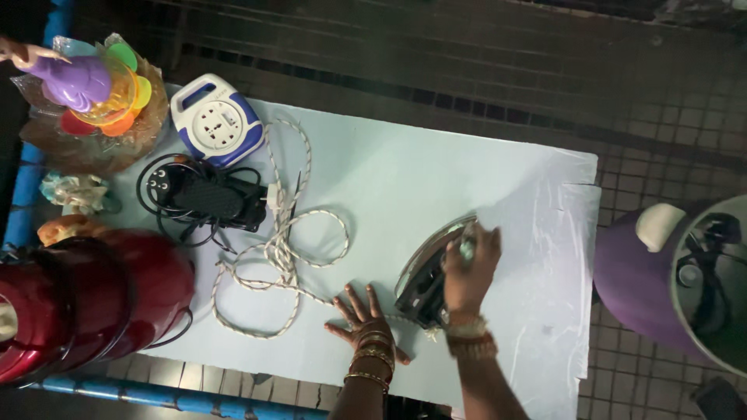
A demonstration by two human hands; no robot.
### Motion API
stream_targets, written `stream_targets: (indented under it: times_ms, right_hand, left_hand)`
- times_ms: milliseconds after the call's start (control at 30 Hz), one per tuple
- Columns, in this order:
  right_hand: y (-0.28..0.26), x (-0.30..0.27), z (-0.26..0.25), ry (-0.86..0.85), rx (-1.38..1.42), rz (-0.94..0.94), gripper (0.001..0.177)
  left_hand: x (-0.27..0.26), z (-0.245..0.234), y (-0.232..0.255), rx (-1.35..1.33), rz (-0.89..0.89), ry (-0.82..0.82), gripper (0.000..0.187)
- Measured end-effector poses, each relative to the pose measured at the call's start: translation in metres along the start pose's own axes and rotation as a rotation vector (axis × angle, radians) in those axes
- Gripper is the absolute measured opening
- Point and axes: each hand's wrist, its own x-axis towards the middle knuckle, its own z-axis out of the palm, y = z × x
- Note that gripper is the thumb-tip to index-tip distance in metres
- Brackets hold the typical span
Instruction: The person places an iron on a white surface and uses a cloth to wipe the soleplate. They then pick up the iron's power cord and wrap it around the body of the iron, securing it with the cloth.
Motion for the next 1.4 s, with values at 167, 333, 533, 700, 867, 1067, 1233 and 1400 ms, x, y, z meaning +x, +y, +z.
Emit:
stream_targets:
  times_ms: [167,333,533,700,867,1067,1233,1400]
  right_hand:
    - [0.001,-0.076,-0.007,-0.064,-0.178,-0.387,0.051]
    - [0.009,-0.040,-0.009,0.109,-0.480,-0.701,0.027]
    - [0.004,0.055,-0.014,0.096,-0.560,-0.713,0.027]
    - [0.007,0.011,-0.018,-0.048,-0.438,-0.811,0.017]
    - [0.023,-0.058,-0.021,-0.166,-0.466,-0.806,0.017]
    - [0.045,0.006,-0.018,-0.087,-0.123,-0.646,0.029]
    - [0.067,0.028,-0.009,-0.096,0.430,-0.111,0.057]
    - [0.083,-0.042,-0.019,-0.072,0.119,-0.316,0.060]
  left_hand:
    - [0.002,0.001,0.001,0.017,0.000,0.008,0.182]
    - [0.002,-0.001,0.001,0.020,0.000,-0.010,0.181]
    - [-0.002,-0.001,-0.001,0.034,0.000,0.000,0.180]
    - [-0.002,-0.004,0.001,0.027,-0.015,-0.029,0.179]
    - [-0.002,-0.002,-0.001,-0.007,-0.007,-0.021,0.179]
    - [-0.002,-0.003,0.002,0.004,-0.019,-0.003,0.179]
    - [-0.005,-0.004,0.002,0.006,-0.024,0.000,0.179]
    - [-0.005,-0.005,0.001,-0.005,-0.016,0.001,0.181]
